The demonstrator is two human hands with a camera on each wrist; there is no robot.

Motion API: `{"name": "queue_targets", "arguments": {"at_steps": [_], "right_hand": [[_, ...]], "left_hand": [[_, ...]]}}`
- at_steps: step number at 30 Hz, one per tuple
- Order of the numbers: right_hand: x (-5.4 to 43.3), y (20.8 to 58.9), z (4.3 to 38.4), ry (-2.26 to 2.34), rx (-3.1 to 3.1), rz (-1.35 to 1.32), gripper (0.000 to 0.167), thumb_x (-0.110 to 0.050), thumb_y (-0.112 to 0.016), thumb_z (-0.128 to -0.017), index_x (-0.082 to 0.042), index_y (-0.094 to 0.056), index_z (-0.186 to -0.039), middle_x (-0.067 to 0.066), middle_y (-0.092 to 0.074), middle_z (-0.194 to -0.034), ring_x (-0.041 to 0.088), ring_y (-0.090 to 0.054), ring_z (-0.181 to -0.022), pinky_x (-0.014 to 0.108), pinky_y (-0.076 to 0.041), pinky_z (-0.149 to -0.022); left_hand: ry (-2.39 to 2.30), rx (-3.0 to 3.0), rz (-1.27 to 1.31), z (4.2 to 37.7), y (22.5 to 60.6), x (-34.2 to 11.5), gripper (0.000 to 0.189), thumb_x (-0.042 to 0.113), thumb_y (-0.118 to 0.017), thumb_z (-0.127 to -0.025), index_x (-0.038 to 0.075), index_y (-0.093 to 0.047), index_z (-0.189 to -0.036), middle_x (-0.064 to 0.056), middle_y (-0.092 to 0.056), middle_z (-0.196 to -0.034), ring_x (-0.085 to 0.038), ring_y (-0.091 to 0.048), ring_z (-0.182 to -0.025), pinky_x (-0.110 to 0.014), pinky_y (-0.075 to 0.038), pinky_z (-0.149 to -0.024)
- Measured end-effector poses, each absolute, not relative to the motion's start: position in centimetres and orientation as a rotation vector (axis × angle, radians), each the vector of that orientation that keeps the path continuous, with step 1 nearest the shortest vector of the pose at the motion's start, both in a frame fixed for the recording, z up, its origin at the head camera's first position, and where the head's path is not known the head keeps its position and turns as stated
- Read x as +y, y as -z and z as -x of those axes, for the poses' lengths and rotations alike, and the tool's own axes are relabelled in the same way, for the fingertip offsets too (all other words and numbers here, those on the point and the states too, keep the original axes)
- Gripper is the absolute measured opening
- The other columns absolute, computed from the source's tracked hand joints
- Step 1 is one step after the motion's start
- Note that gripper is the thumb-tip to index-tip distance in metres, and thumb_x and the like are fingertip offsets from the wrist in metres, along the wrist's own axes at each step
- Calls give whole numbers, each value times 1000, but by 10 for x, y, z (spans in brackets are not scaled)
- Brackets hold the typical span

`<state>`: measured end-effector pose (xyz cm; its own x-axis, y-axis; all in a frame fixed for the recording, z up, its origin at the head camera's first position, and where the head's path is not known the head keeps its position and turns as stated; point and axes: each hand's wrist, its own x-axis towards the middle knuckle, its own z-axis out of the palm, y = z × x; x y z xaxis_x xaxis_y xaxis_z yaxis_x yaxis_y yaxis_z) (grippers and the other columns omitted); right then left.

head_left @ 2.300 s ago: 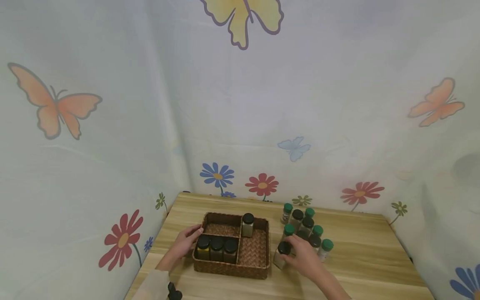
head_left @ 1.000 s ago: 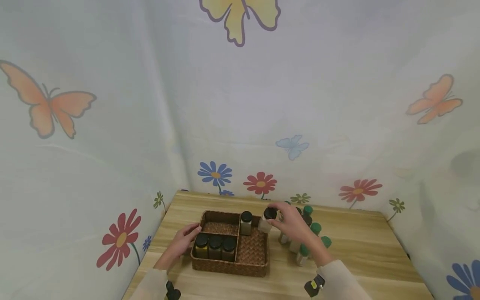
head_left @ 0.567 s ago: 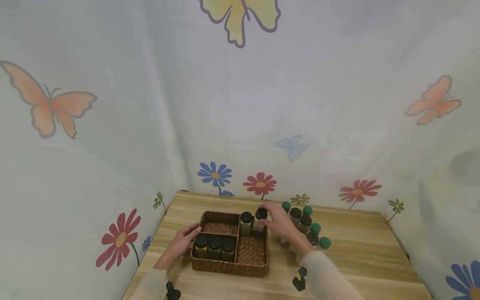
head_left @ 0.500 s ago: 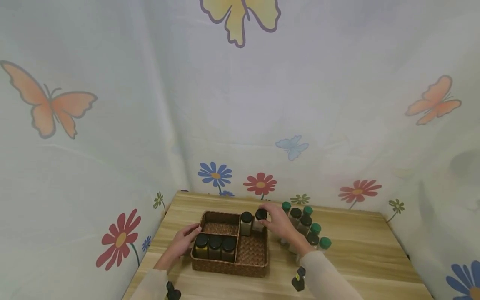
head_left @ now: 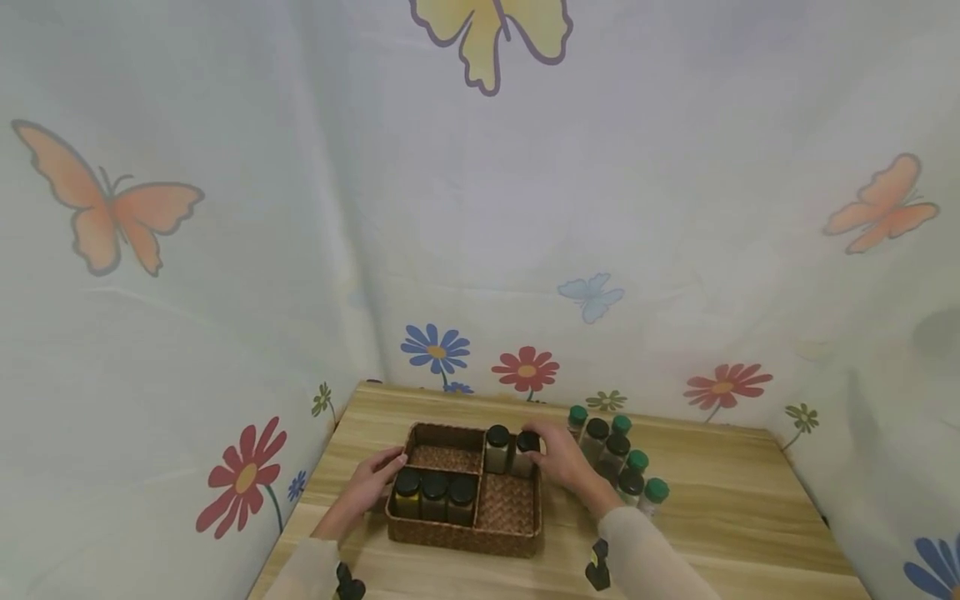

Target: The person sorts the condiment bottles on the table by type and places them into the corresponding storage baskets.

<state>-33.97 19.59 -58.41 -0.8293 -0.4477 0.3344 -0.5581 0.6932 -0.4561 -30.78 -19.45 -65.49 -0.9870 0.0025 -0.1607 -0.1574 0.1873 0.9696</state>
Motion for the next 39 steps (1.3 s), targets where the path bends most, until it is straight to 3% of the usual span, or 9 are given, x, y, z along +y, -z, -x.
{"name": "queue_targets", "arguments": {"at_steps": [20, 27, 39], "right_hand": [[195, 586, 330, -875, -2794, -732, 44, -8, -81, -95, 2, -66, -135, 20, -68, -132, 39, -66, -121, 55, -56, -99], [205, 558, 329, -876, -2880, -717, 52, -17, -80, -97, 0, -63, -143, 18, -65, -142, 40, -61, -130, 57, -52, -105], [266, 514, 296, -880, -2790, -688, 36, -19, -82, -96, -4, -71, -128, 10, -72, -119, 29, -70, -108, 48, -60, -89]], "left_hand": [[-1922, 2282, 153, 306, 657, -192, 63, 45, -65, -106, 5, -54, -154, -24, -52, -155, -48, -51, -140, -53, -57, -100], [-1939, 2277, 145, 307, 657, -192, 63, 43, -66, -105, 5, -54, -154, -24, -53, -155, -48, -52, -140, -52, -58, -99], [-1938, 2295, 165, 307, 656, -193, 60, 42, -64, -107, 5, -55, -153, -24, -53, -155, -49, -51, -140, -54, -56, -101]]}}
